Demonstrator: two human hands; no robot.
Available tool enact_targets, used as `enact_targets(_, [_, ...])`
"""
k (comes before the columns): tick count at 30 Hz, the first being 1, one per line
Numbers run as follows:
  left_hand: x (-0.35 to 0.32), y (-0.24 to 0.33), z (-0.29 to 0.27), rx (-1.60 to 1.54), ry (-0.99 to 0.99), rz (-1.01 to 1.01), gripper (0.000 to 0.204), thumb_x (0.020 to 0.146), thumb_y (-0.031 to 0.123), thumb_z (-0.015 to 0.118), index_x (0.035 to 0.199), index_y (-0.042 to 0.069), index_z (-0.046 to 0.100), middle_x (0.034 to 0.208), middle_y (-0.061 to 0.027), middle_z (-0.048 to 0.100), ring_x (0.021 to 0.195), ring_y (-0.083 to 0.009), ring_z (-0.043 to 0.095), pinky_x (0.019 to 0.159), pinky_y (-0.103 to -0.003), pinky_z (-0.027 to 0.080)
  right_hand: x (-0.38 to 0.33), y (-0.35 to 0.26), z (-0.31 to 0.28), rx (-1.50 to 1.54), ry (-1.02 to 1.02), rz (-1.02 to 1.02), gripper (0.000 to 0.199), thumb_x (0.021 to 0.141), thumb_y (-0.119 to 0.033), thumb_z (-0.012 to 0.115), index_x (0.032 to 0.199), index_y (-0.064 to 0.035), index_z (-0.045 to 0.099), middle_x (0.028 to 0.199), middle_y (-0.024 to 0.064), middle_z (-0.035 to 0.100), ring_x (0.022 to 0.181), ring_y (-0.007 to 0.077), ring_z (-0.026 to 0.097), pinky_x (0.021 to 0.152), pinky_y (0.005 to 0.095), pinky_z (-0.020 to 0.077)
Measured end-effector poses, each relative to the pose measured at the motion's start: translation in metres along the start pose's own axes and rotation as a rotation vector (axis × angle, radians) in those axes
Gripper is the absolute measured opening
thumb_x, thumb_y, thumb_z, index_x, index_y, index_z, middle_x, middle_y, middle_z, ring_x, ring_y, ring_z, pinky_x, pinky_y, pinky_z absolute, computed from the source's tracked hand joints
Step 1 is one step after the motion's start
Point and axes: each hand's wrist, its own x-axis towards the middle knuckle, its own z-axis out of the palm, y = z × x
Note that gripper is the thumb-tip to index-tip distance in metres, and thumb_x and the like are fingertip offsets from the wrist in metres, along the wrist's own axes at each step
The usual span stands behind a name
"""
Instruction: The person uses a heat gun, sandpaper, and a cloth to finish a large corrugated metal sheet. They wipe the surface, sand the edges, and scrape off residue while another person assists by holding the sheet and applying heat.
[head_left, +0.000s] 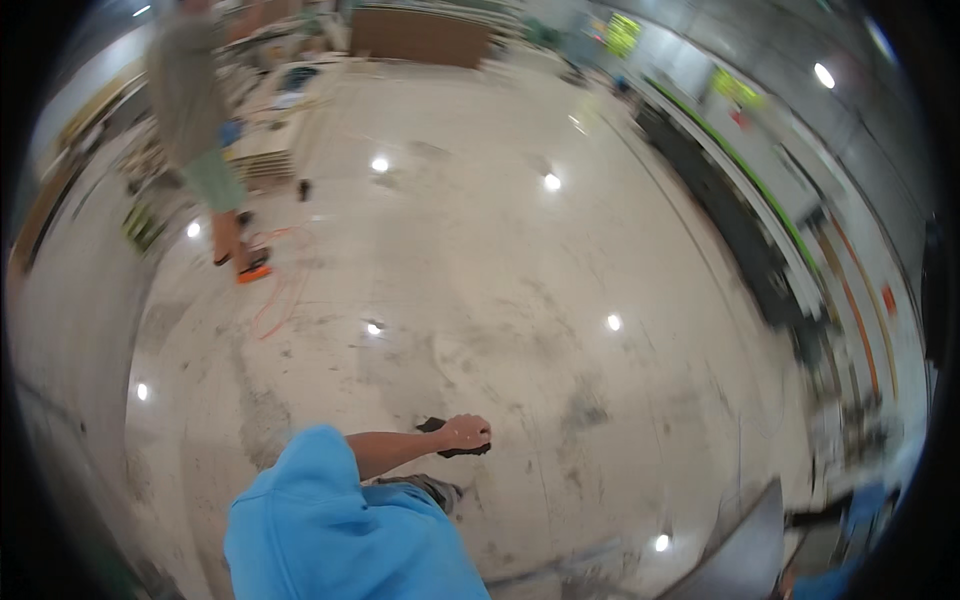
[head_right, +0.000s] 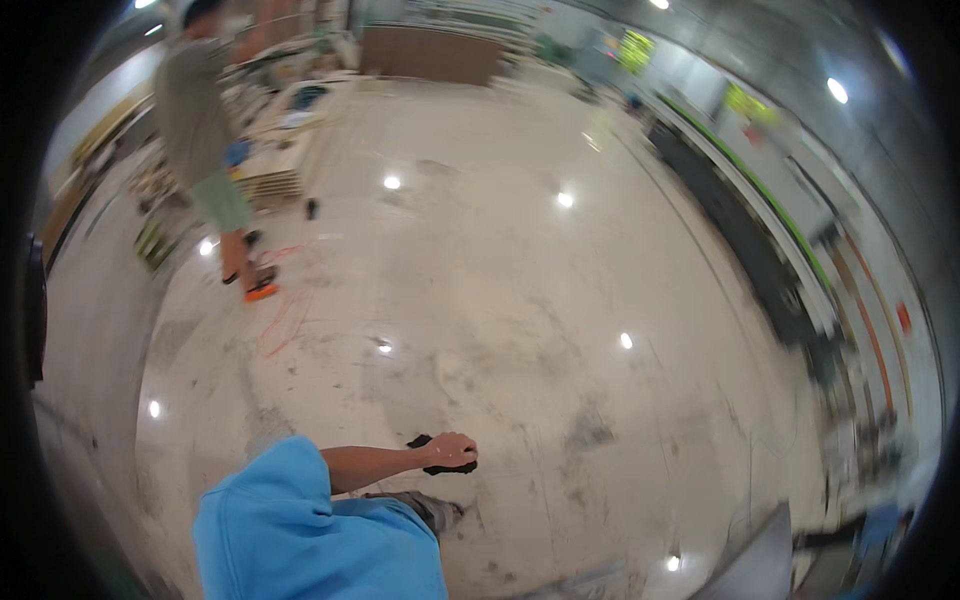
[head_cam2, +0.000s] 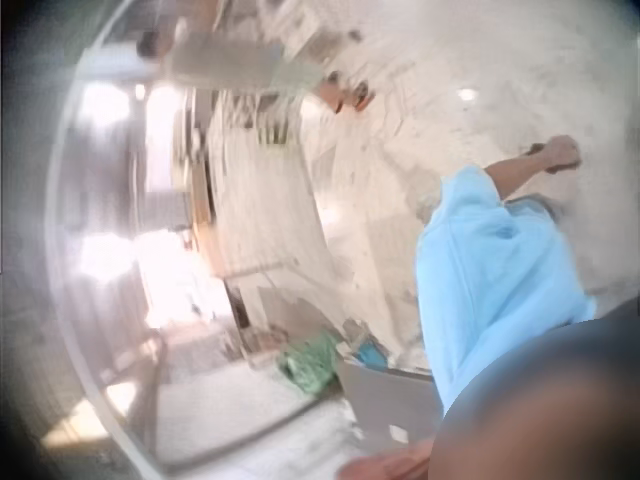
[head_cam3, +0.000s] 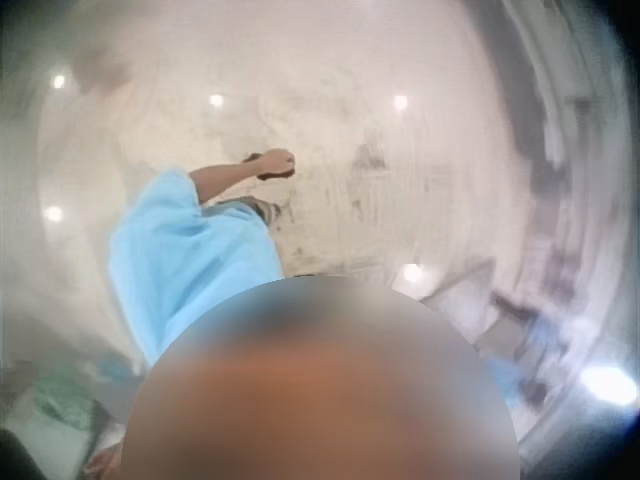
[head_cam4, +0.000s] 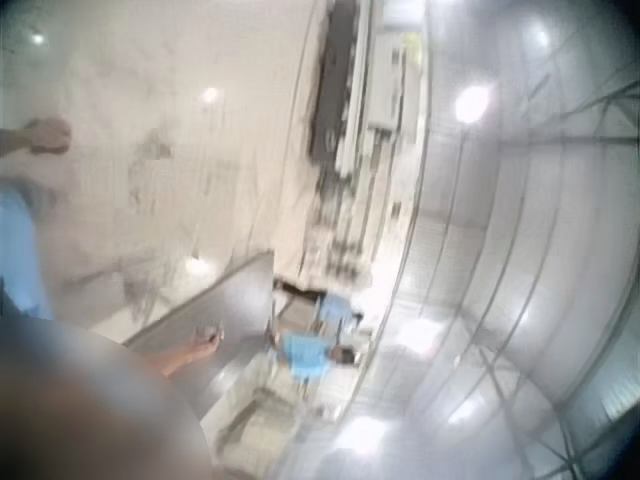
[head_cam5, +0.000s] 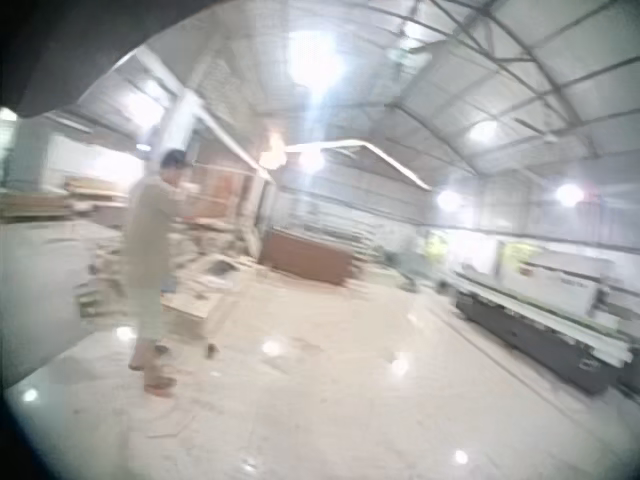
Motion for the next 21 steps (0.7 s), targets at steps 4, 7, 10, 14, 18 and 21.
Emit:
enact_targets(4, [0.074, 0.169, 0.077, 0.039, -0.290, 0.225, 0.047, 0.094, 0.047, 0.058, 0.094, 0.003, 0.073, 0.088, -0.0183, 0.072, 0.082, -0.0342, 0.069, 0.074, -0.043, 0.052, 0.075, 0.021, -0.007, 0.217, 0.370, -0.011, 0.036, 0.094, -0.024, 0.060, 0.127, -0.0105, 0.065, 0.114, 0.0038, 0.063, 0.084, 0.0133, 0.057, 0.071, 0.0301, 0.0454])
enact_targets(7, [0.113, 0.261, 0.128, -0.119, -0.429, 0.306, 0.034, 0.093, 0.037, 0.063, 0.096, 0.005, 0.073, 0.088, -0.0188, 0.072, 0.084, -0.0356, 0.070, 0.075, -0.043, 0.054, 0.146, 0.046, -0.010, 0.617, 0.157, -0.048, 0.035, 0.100, -0.032, 0.059, 0.126, -0.0083, 0.065, 0.108, 0.0041, 0.066, 0.073, 0.0118, 0.058, 0.055, 0.0283, 0.0479])
enact_targets(10, [0.159, 0.319, 0.188, -0.030, -0.475, 0.439, 0.026, 0.092, 0.028, 0.064, 0.104, 0.007, 0.073, 0.085, -0.0187, 0.072, 0.080, -0.0374, 0.070, 0.074, -0.043, 0.055, 0.217, 0.073, -0.024, 0.896, -0.015, -0.062, 0.032, 0.105, -0.030, 0.051, 0.119, -0.0044, 0.065, 0.093, 0.0061, 0.070, 0.055, 0.0118, 0.052, 0.045, 0.0281, 0.0423])
enact_targets(14, [0.261, 0.409, 0.298, 0.223, -0.419, 0.641, 0.023, 0.089, 0.018, 0.061, 0.108, 0.010, 0.071, 0.088, -0.0154, 0.071, 0.087, -0.0367, 0.068, 0.078, -0.043, 0.055, 0.366, 0.109, -0.064, 1.151, -0.213, -0.184, 0.036, 0.108, -0.026, 0.041, 0.119, 0.0011, 0.062, 0.082, 0.0110, 0.071, 0.042, 0.0131, 0.043, 0.039, 0.0276, 0.0332])
enact_targets(18, [0.333, 0.516, 0.383, 0.311, -0.232, 0.826, 0.021, 0.084, 0.010, 0.062, 0.102, 0.010, 0.071, 0.093, -0.0126, 0.069, 0.095, -0.0337, 0.066, 0.082, -0.043, 0.054, 0.504, 0.156, -0.112, 1.236, -0.060, -0.108, 0.038, 0.108, -0.028, 0.042, 0.122, 0.0020, 0.060, 0.086, 0.0122, 0.073, 0.043, 0.0134, 0.043, 0.039, 0.0273, 0.0310])
enact_targets(21, [0.382, 0.617, 0.446, 0.247, -0.038, 1.021, 0.022, 0.080, 0.009, 0.068, 0.102, 0.004, 0.071, 0.087, -0.0137, 0.070, 0.081, -0.0337, 0.065, 0.073, -0.042, 0.053, 0.599, 0.180, -0.141, 1.303, -0.021, -0.171, 0.038, 0.107, -0.029, 0.043, 0.123, 0.0022, 0.060, 0.087, 0.0123, 0.073, 0.044, 0.0131, 0.042, 0.039, 0.0269, 0.0291])
